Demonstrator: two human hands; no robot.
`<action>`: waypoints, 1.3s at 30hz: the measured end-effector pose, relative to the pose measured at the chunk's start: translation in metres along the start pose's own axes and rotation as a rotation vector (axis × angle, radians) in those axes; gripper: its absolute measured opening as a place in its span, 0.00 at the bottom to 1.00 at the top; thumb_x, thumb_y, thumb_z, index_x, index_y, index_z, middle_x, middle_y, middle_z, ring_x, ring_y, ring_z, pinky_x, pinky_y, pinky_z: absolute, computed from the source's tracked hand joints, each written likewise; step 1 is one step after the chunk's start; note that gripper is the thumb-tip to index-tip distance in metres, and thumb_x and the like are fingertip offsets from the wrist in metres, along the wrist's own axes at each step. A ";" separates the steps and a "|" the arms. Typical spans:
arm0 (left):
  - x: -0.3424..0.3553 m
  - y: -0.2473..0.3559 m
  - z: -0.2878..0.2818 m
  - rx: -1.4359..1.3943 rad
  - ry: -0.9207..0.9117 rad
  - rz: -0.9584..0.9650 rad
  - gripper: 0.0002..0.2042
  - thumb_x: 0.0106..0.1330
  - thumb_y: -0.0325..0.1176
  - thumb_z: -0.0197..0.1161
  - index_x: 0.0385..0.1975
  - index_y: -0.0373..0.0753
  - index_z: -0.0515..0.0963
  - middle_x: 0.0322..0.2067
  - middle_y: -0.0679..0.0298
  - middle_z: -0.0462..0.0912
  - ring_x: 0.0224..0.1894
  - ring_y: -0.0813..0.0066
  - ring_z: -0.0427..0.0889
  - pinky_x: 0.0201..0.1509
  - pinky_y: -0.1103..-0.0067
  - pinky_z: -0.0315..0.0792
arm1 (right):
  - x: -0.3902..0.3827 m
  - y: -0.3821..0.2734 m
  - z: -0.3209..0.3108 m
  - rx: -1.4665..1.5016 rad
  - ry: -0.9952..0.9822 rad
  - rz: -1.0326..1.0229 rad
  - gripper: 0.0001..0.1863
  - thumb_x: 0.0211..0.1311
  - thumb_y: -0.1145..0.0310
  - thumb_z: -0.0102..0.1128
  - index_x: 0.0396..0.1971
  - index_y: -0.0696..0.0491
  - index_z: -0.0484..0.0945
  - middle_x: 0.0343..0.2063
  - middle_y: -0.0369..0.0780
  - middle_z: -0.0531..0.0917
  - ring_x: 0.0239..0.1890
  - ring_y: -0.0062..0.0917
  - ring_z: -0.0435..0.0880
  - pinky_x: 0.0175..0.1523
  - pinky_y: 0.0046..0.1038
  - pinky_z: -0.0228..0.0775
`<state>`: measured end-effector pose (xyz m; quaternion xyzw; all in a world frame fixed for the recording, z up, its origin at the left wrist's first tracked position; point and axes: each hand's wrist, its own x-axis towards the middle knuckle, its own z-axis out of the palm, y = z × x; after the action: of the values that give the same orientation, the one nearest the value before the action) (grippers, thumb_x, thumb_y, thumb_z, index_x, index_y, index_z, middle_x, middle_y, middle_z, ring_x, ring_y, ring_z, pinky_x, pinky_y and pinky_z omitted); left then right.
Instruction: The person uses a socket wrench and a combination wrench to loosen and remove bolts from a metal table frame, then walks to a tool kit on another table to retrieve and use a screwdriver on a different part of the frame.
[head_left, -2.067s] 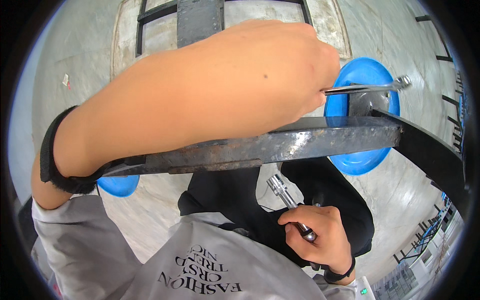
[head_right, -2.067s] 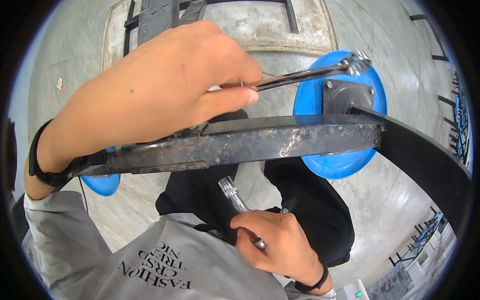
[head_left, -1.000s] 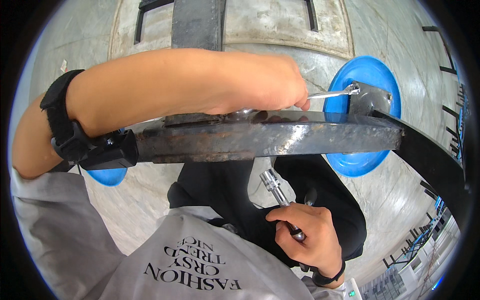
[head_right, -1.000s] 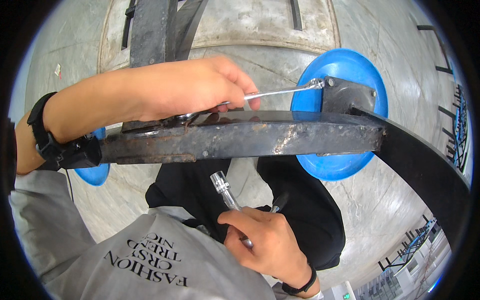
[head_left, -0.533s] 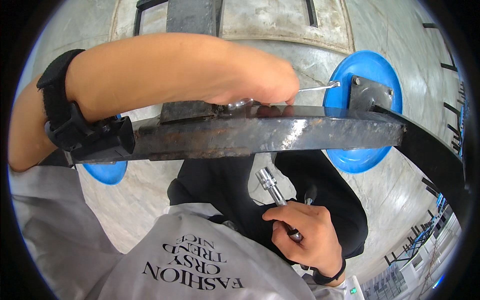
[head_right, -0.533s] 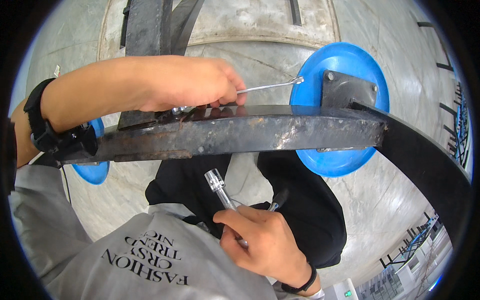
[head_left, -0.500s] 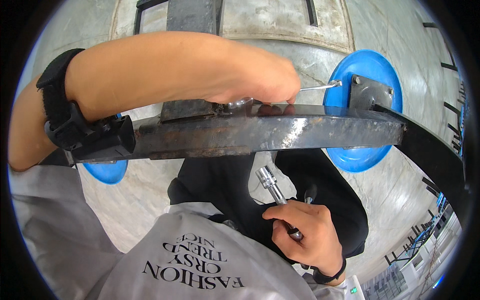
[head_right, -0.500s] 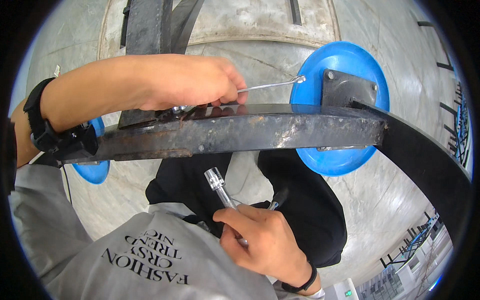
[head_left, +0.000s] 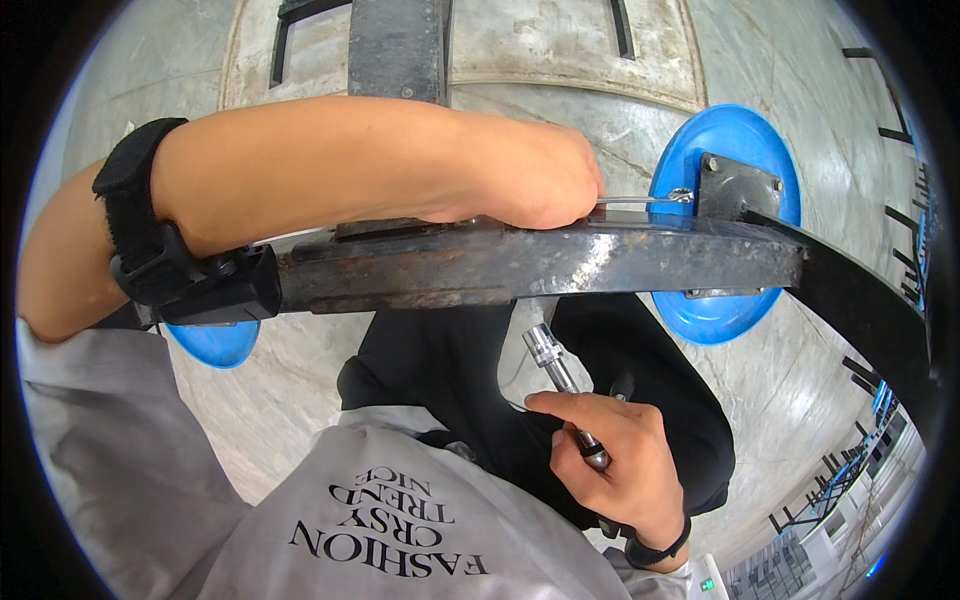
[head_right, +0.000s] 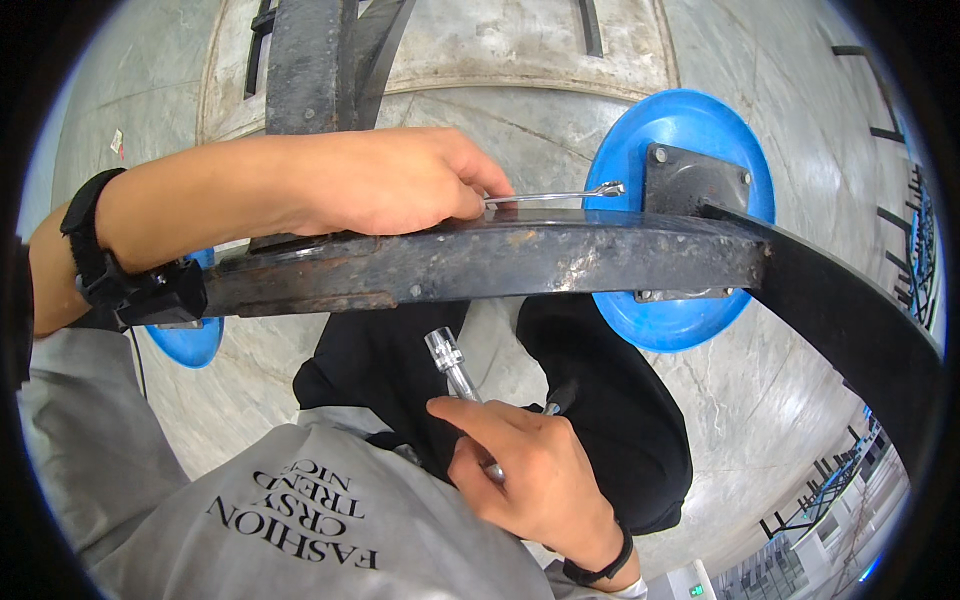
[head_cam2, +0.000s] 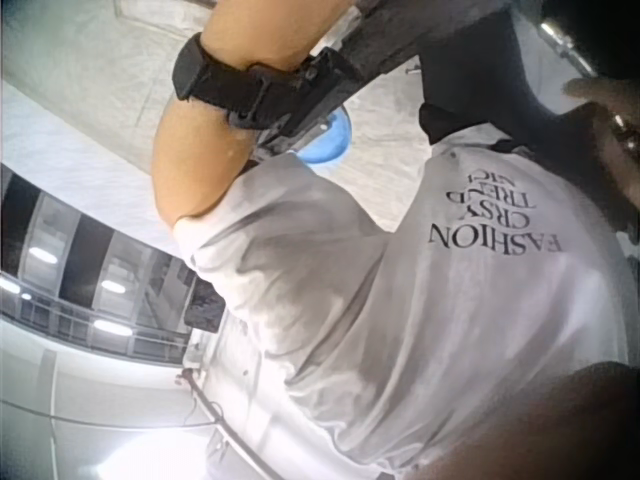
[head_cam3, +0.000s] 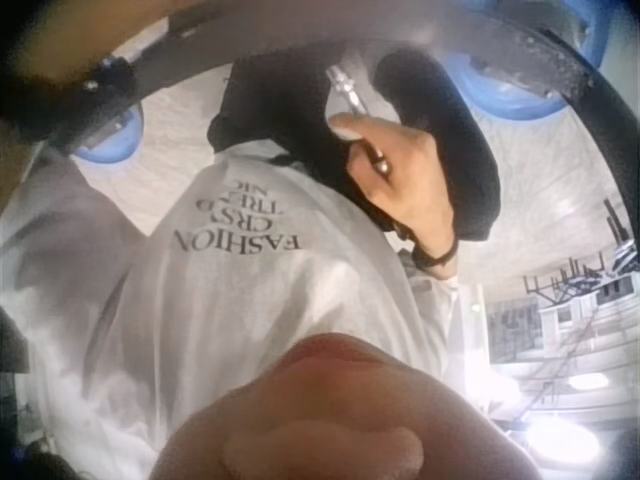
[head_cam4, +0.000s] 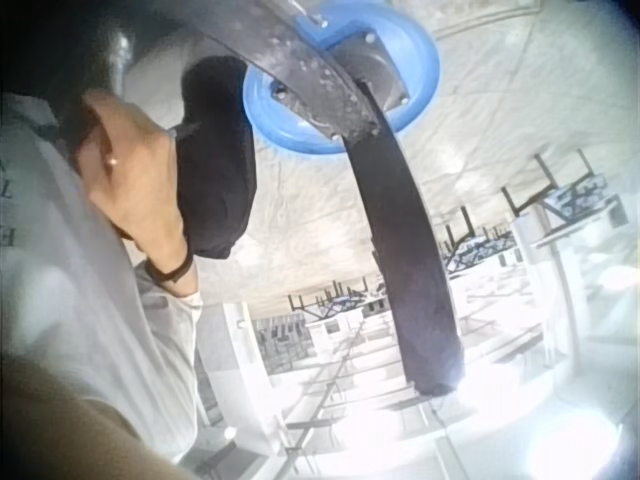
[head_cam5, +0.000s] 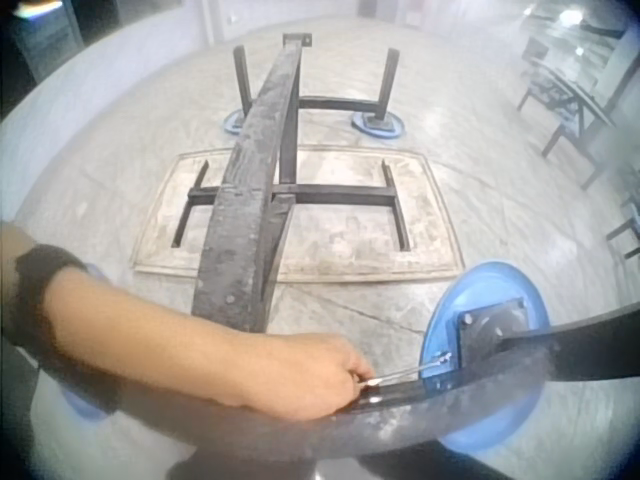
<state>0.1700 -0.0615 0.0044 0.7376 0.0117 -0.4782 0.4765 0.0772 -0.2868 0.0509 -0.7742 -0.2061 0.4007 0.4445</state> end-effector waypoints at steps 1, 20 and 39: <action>0.000 0.000 0.001 0.019 -0.014 0.014 0.16 0.68 0.30 0.51 0.52 0.35 0.78 0.40 0.58 0.83 0.42 0.72 0.78 0.50 0.75 0.70 | 0.000 0.000 0.000 -0.007 -0.006 0.020 0.19 0.45 0.81 0.56 0.42 0.60 0.83 0.21 0.44 0.81 0.17 0.26 0.77 0.25 0.25 0.67; 0.005 0.010 0.000 0.087 0.099 0.156 0.23 0.65 0.50 0.56 0.48 0.36 0.79 0.40 0.60 0.77 0.38 0.74 0.73 0.44 0.77 0.68 | -0.003 0.008 0.012 0.018 0.156 -0.064 0.19 0.46 0.82 0.54 0.42 0.59 0.81 0.14 0.40 0.73 0.15 0.23 0.71 0.24 0.23 0.63; 0.071 0.066 0.007 0.356 0.006 0.225 0.51 0.50 0.76 0.58 0.53 0.25 0.74 0.40 0.48 0.78 0.35 0.56 0.84 0.35 0.72 0.76 | -0.014 0.006 0.016 0.025 0.172 -0.031 0.17 0.47 0.81 0.55 0.40 0.59 0.82 0.16 0.39 0.76 0.16 0.21 0.74 0.25 0.22 0.64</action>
<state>0.2348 -0.1336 -0.0012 0.8082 -0.1541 -0.4142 0.3891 0.0552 -0.2913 0.0472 -0.7968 -0.1743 0.3283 0.4765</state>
